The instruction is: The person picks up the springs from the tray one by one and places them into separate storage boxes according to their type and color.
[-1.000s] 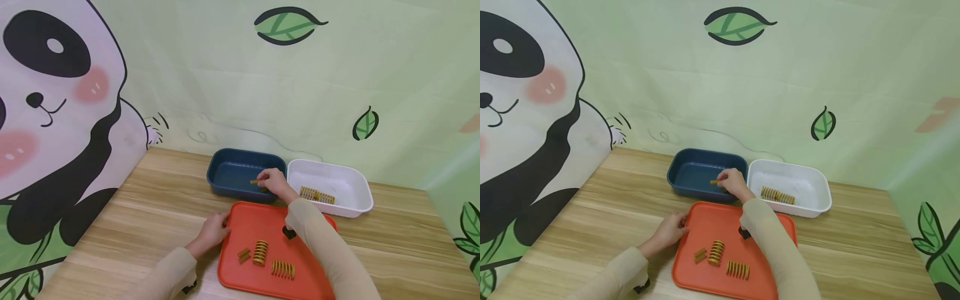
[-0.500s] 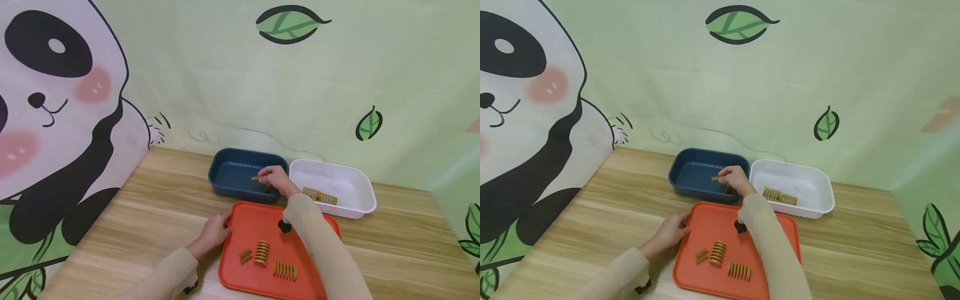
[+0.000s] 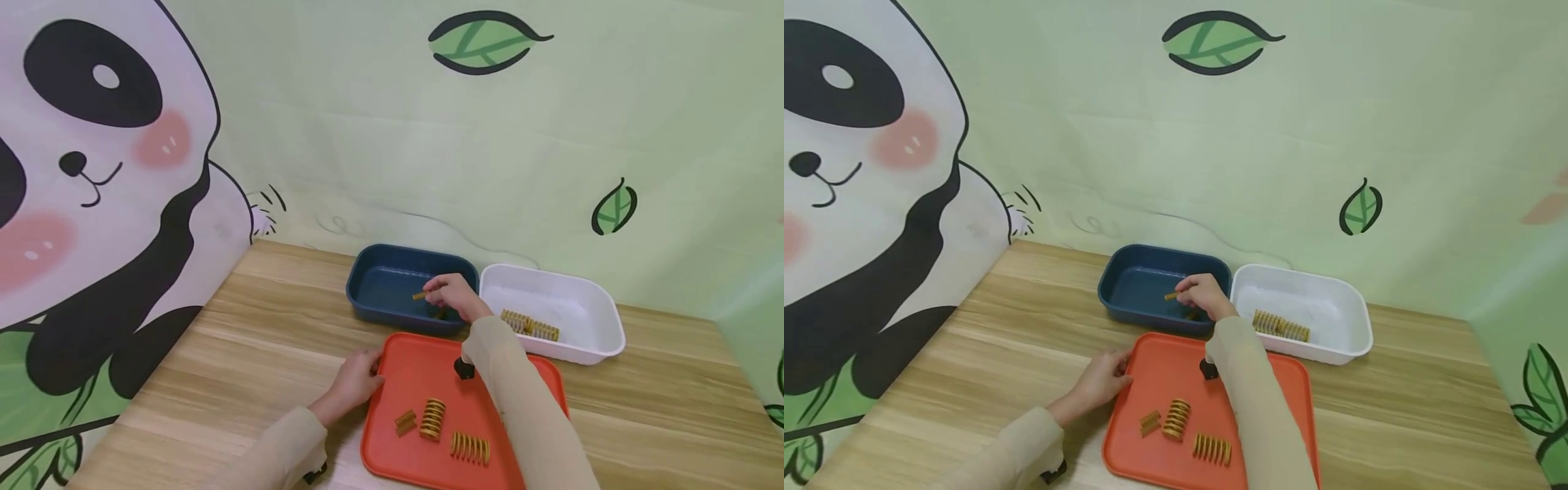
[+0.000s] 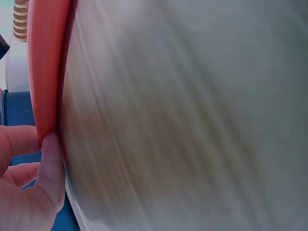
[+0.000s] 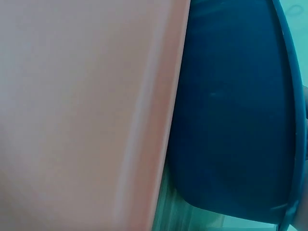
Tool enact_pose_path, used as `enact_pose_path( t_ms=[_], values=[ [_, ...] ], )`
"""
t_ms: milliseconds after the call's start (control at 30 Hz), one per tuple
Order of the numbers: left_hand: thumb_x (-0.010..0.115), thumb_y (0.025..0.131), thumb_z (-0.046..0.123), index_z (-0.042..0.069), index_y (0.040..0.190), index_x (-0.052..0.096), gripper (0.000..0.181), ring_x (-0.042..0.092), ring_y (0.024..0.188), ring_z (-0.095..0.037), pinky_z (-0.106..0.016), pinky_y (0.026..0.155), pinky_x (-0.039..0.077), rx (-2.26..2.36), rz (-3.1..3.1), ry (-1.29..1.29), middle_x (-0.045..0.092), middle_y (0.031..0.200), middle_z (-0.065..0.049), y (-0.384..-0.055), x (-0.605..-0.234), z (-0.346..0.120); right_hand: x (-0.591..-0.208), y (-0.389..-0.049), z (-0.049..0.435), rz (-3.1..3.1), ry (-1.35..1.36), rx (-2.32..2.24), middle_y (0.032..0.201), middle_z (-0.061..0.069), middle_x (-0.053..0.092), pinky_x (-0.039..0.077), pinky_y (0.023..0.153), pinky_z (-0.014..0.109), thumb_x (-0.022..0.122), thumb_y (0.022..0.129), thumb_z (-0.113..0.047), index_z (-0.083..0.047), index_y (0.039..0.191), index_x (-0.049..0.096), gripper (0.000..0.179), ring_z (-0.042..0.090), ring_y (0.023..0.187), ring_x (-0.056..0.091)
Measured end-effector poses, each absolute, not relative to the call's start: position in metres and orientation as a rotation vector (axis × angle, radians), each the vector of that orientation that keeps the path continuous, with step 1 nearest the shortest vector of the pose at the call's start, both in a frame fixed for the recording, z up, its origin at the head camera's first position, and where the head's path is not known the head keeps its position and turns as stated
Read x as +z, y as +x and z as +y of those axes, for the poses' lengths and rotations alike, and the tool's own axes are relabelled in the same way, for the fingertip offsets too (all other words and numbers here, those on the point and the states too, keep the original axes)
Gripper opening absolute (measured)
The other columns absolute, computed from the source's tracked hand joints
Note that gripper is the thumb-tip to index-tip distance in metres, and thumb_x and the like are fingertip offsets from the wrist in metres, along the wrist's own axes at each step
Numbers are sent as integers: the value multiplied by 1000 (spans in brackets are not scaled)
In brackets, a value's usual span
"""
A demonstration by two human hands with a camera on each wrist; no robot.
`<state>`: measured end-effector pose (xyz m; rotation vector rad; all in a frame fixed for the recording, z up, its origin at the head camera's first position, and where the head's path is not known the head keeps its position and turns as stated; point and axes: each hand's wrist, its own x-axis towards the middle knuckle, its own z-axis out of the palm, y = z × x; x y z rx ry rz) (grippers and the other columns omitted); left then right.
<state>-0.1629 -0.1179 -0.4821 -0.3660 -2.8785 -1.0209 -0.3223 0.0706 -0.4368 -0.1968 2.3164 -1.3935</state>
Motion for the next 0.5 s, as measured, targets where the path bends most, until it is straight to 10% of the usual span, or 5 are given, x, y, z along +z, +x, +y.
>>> enact_pose_path(
  t_ms=[500],
  values=[
    [66, 68, 0, -4, 108, 58, 42, 46, 66, -13, -23, 58, 39, -1034, -2899, -348, 51, 69, -4, -163, -483, -118, -452, -329, 65, 2420, -187, -1334, 86, 12, 60, 43, 59, 26, 60, 77, 1, 5, 97, 63, 21, 15, 62, 49]
  ],
)
